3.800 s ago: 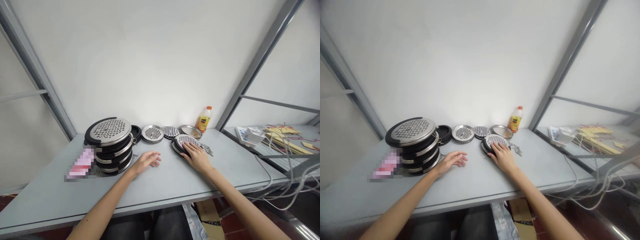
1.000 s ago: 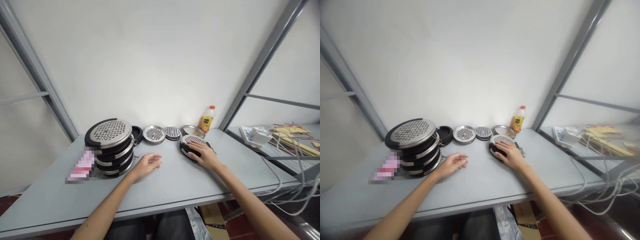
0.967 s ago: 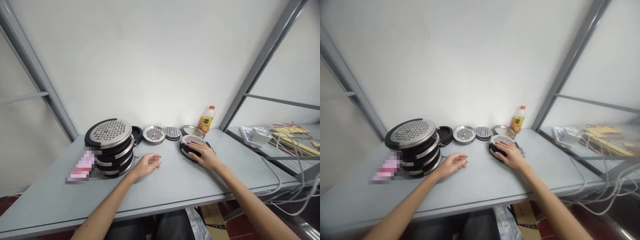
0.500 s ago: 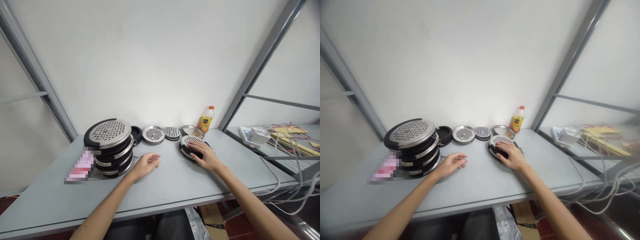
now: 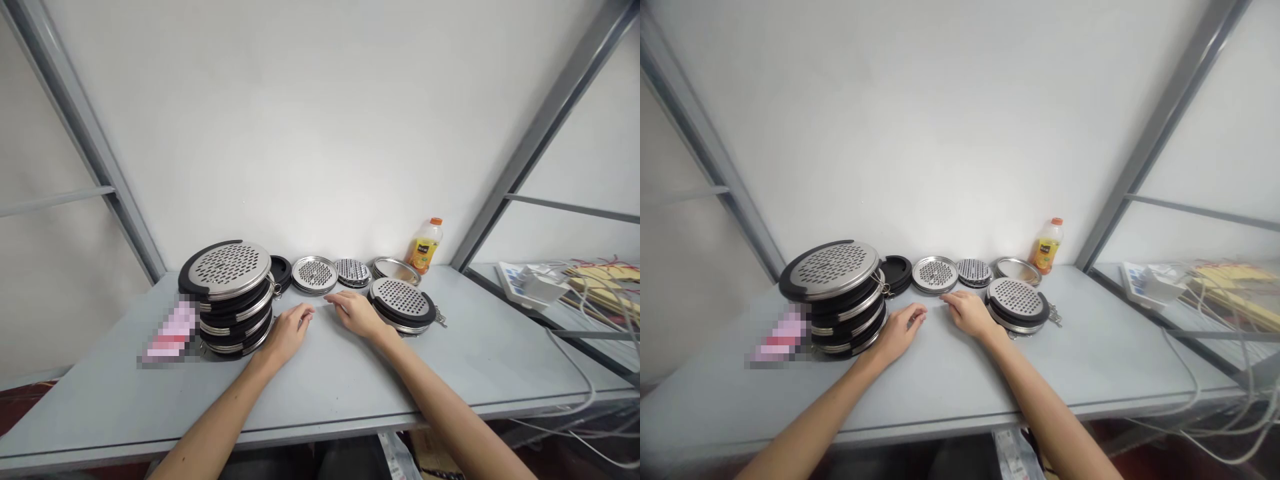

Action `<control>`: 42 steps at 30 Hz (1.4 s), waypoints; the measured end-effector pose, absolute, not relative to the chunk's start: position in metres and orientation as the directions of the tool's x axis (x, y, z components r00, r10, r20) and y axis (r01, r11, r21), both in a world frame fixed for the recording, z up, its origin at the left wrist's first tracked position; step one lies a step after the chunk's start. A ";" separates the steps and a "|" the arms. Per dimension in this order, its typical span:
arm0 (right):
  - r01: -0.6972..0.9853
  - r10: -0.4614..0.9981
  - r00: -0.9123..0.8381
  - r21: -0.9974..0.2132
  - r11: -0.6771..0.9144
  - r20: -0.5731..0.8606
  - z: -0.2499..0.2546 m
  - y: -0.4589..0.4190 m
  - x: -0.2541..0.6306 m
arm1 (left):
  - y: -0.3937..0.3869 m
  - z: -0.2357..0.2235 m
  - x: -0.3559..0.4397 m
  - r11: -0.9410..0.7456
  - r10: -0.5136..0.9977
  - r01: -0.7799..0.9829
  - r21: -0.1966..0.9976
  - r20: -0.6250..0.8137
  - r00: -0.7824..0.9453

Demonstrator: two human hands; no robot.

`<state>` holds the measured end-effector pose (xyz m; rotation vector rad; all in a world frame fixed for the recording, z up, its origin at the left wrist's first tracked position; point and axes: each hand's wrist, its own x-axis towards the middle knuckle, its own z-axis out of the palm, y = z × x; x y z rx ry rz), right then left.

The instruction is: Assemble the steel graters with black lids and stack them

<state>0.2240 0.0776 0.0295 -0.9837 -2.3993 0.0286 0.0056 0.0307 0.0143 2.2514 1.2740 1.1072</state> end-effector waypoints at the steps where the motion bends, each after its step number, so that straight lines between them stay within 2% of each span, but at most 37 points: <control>1: 0.646 0.669 -0.572 -0.243 0.724 0.475 0.024 0.080 0.223 | 0.031 0.014 0.005 -0.546 0.832 0.591 0.594 0.466 0.301; 5: 0.638 0.715 -0.506 -0.349 0.686 0.482 0.002 0.085 0.227 | 0.030 0.014 0.005 -0.559 0.822 0.650 0.515 0.450 0.350; 10: 0.679 0.785 -0.494 -0.398 0.617 0.374 -0.009 0.087 0.232 | 0.026 0.011 0.006 -0.545 0.837 0.775 0.319 0.163 0.522; 14: 0.680 0.790 -0.496 -0.404 0.611 0.360 -0.009 0.088 0.231 | 0.023 0.011 0.007 -0.532 0.843 0.805 0.263 0.080 0.531; 23: 0.671 0.787 -0.491 -0.414 0.615 0.374 -0.010 0.089 0.232 | 0.023 0.015 0.008 -0.525 0.845 0.807 0.268 0.053 0.532; 31: 0.673 0.782 -0.500 -0.401 0.621 0.373 -0.009 0.089 0.232 | 0.025 0.010 0.007 -0.531 0.844 0.788 0.312 0.109 0.526; 42: 0.674 0.785 -0.498 -0.406 0.618 0.368 -0.008 0.089 0.233 | 0.025 0.010 0.007 -0.526 0.847 0.797 0.295 0.099 0.522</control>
